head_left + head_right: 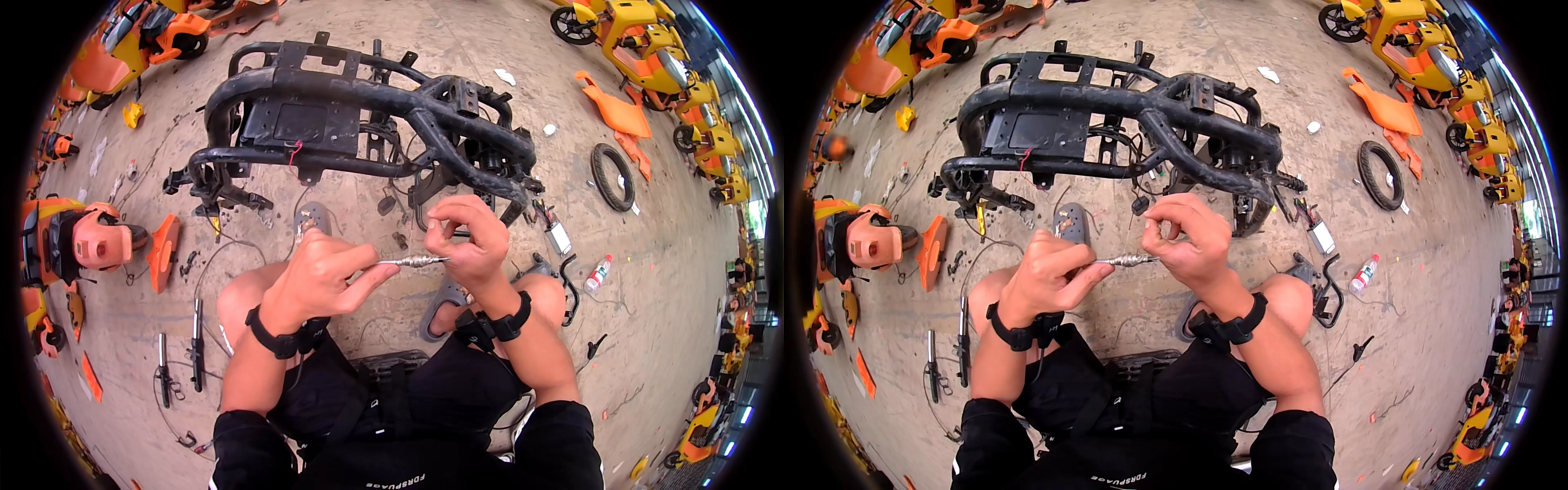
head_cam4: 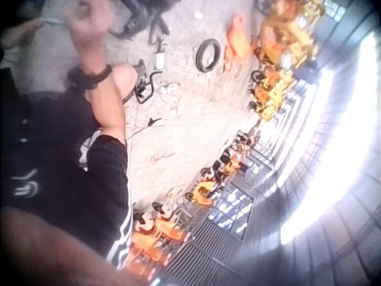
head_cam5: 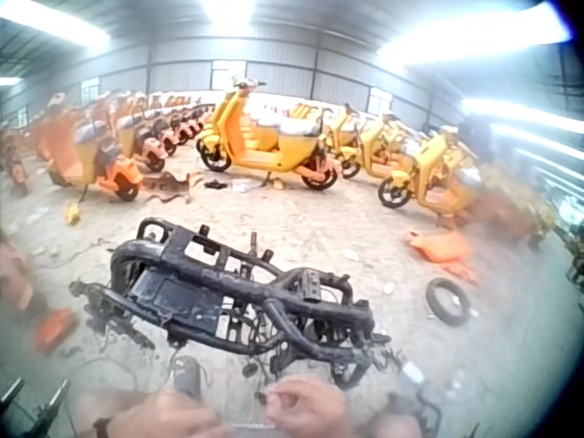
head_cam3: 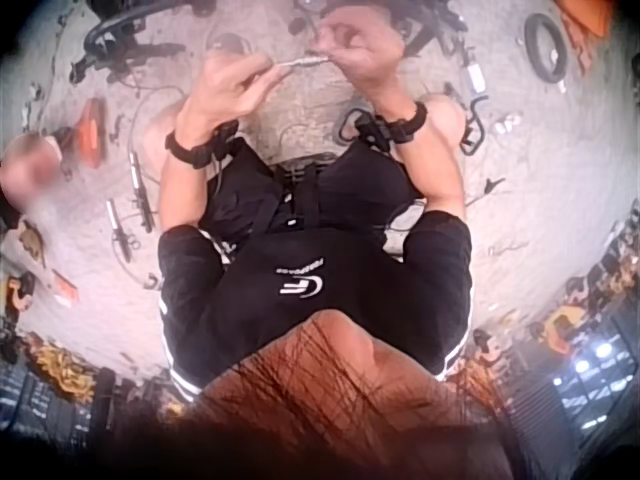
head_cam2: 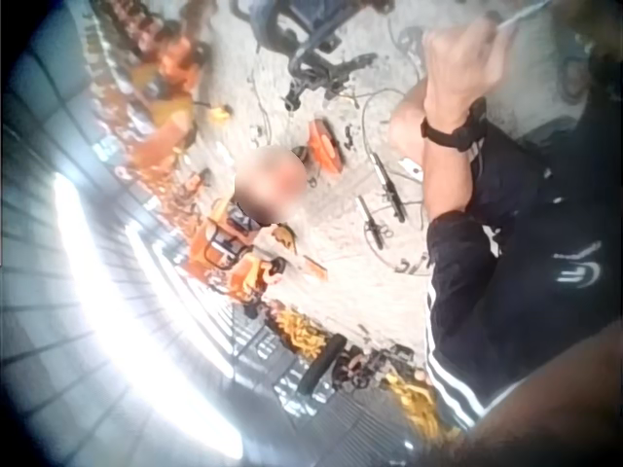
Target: The person works on a scooter frame by hand and with a screwdriver, handling wiring and small mechanical components.
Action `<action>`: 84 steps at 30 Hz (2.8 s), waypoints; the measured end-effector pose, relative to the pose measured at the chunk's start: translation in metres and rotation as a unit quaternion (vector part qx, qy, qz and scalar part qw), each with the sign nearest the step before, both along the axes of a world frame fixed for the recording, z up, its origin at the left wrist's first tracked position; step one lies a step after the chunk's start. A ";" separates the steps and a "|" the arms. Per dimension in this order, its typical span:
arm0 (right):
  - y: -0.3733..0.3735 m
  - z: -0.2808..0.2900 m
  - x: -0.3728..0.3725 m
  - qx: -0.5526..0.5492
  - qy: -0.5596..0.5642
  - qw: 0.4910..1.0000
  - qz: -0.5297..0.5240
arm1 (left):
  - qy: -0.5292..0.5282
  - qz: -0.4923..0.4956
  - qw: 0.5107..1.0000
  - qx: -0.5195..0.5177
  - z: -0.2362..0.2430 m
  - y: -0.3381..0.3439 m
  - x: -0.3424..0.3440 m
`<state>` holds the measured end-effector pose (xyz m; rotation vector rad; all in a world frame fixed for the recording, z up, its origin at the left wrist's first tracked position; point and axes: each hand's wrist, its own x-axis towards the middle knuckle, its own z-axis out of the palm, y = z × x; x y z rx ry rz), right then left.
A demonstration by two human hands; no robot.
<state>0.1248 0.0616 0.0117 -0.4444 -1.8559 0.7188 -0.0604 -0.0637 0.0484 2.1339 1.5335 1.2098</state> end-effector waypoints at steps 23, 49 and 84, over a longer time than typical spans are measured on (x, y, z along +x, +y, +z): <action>0.008 0.006 0.001 0.116 -0.043 0.992 -0.001 | -0.006 -0.003 1.000 -0.005 -0.003 0.000 0.001; 0.006 -0.001 0.005 0.056 -0.062 0.996 0.019 | 0.006 -0.010 1.000 -0.007 0.002 0.001 0.005; 0.007 -0.024 0.008 -0.045 -0.027 0.998 -0.045 | 0.009 0.009 0.997 -0.073 -0.005 0.006 0.031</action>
